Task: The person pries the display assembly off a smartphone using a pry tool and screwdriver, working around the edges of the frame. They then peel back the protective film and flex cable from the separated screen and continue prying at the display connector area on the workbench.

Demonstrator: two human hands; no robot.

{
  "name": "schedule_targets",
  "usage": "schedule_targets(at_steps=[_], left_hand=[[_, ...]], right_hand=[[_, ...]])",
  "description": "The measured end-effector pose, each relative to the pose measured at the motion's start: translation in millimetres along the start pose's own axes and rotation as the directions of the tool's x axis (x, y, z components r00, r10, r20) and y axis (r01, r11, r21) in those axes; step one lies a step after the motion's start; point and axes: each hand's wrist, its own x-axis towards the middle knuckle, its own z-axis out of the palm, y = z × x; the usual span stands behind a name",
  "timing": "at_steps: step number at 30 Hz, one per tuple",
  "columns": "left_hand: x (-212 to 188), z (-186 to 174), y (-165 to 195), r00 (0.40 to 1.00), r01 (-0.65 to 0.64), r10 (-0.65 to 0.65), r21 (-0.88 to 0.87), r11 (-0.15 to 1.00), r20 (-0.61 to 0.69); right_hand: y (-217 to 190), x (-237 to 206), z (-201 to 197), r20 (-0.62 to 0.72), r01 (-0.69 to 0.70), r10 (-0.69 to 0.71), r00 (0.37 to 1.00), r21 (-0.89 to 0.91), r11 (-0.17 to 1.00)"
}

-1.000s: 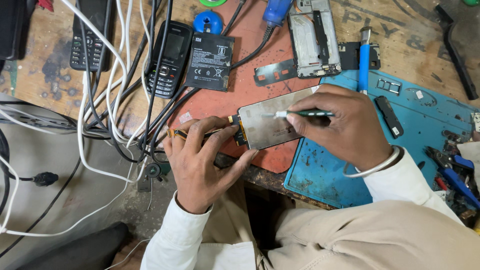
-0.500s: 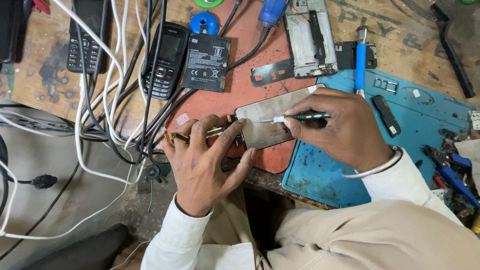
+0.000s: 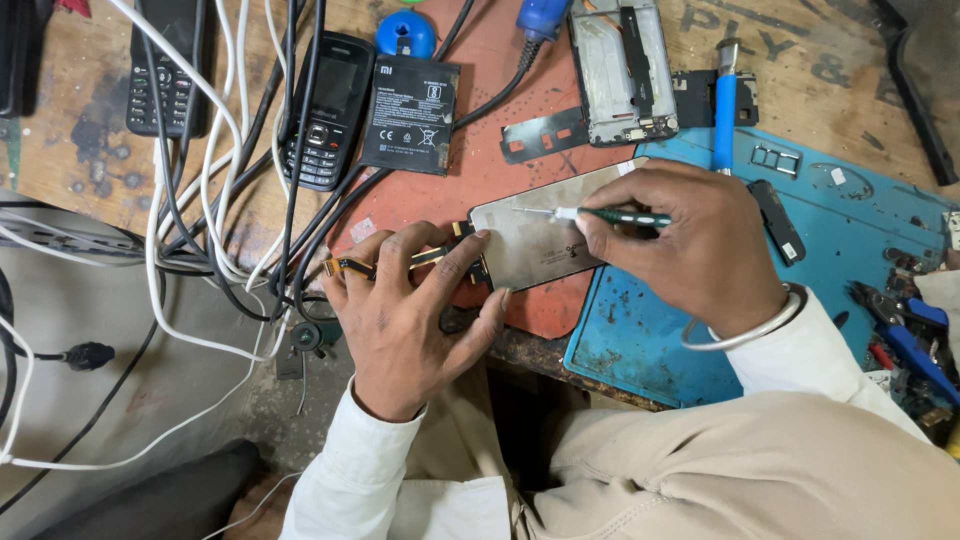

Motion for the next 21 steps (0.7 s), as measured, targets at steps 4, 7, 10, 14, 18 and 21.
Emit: schedule_targets(at_steps=[4,7,10,14,18,21], left_hand=[[0.1,0.4,-0.2,1.000,-0.003,0.003,-0.016,1.000,-0.006],[0.2,0.7,-0.2,1.000,0.002,-0.002,-0.007,1.000,-0.010],[0.5,0.9,-0.4,1.000,-0.002,0.001,-0.028,1.000,-0.015],[0.4,0.7,-0.8,0.999,-0.002,0.002,-0.002,1.000,-0.032],[0.7,0.5,-0.7,1.000,-0.004,0.004,0.003,1.000,-0.017],[1.5,-0.2,-0.2,1.000,0.000,0.000,0.002,1.000,-0.002]], right_hand=[[0.1,-0.7,0.1,0.058,-0.037,0.036,0.998,0.022,0.999],[2.8,-1.2,-1.4,-0.127,-0.014,-0.002,0.992,-0.122,0.992],[17.3,-1.5,-12.2,-0.298,-0.134,0.136,0.945,0.027,0.991],[51.9,-9.2,-45.6,-0.406,-0.097,0.031,0.913,-0.144,0.985],[67.8,-17.8,-54.8,-0.408,-0.275,0.091,0.908,-0.420,0.865],[59.1,-15.9,-54.2,-0.351,-0.182,-0.056,0.935,-0.608,0.773]])
